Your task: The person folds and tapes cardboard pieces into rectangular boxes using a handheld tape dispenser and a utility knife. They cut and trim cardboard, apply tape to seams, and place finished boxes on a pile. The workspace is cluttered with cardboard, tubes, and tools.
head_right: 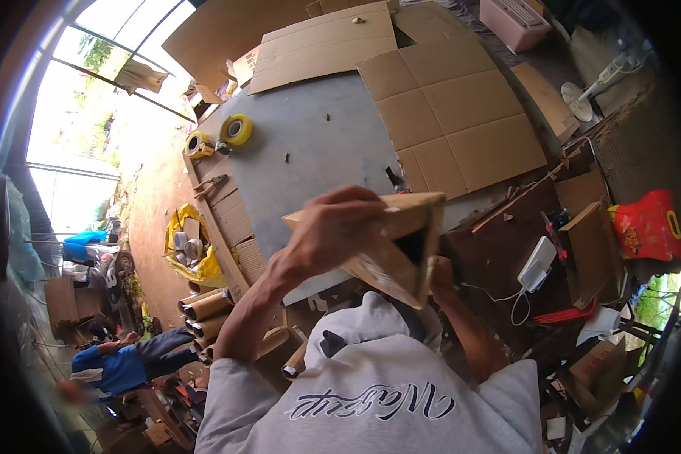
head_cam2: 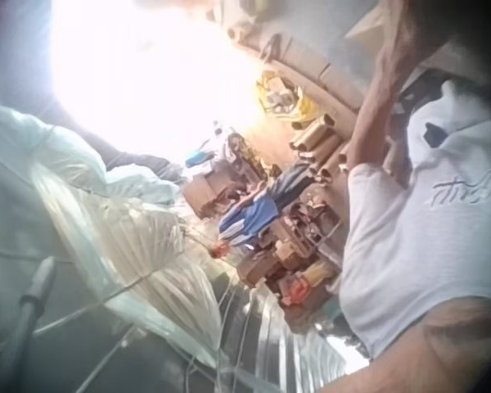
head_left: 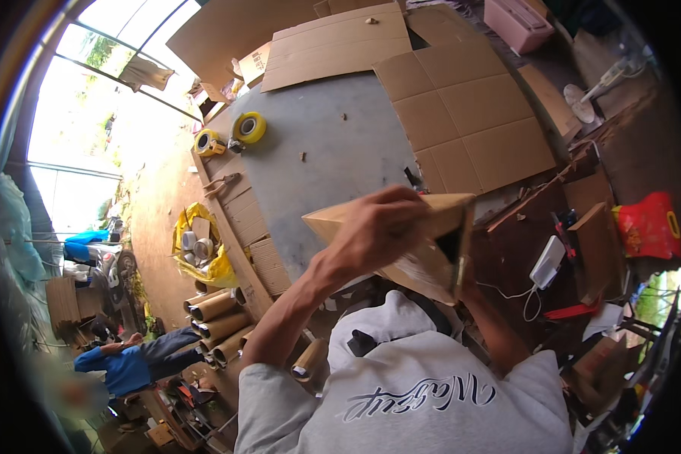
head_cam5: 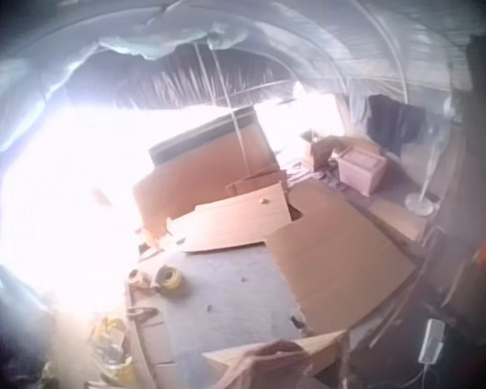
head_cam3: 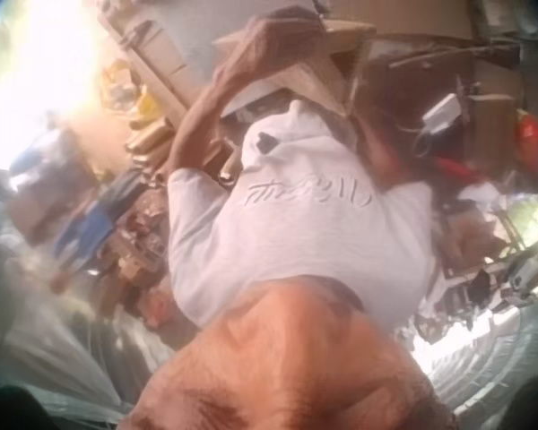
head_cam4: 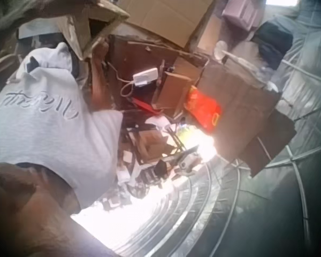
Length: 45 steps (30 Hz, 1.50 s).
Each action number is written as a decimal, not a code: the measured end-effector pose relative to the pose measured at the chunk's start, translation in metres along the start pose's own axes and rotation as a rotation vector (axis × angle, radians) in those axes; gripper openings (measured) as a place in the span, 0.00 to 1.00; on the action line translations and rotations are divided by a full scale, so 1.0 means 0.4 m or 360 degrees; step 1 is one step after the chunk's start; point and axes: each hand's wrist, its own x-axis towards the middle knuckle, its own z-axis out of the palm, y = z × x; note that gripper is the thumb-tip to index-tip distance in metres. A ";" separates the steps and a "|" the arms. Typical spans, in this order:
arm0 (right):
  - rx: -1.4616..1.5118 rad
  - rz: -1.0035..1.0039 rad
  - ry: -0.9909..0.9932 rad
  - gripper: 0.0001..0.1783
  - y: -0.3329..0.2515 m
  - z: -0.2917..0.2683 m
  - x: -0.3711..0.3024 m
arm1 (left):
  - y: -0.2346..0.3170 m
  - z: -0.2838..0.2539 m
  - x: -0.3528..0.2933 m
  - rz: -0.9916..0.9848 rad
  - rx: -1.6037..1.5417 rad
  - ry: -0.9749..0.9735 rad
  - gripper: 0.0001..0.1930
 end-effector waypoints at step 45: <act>-0.0253 -0.0160 -0.0126 0.27 -0.019 0.346 -0.198 | -0.658 0.040 -0.368 -0.0483 0.1032 0.0323 0.18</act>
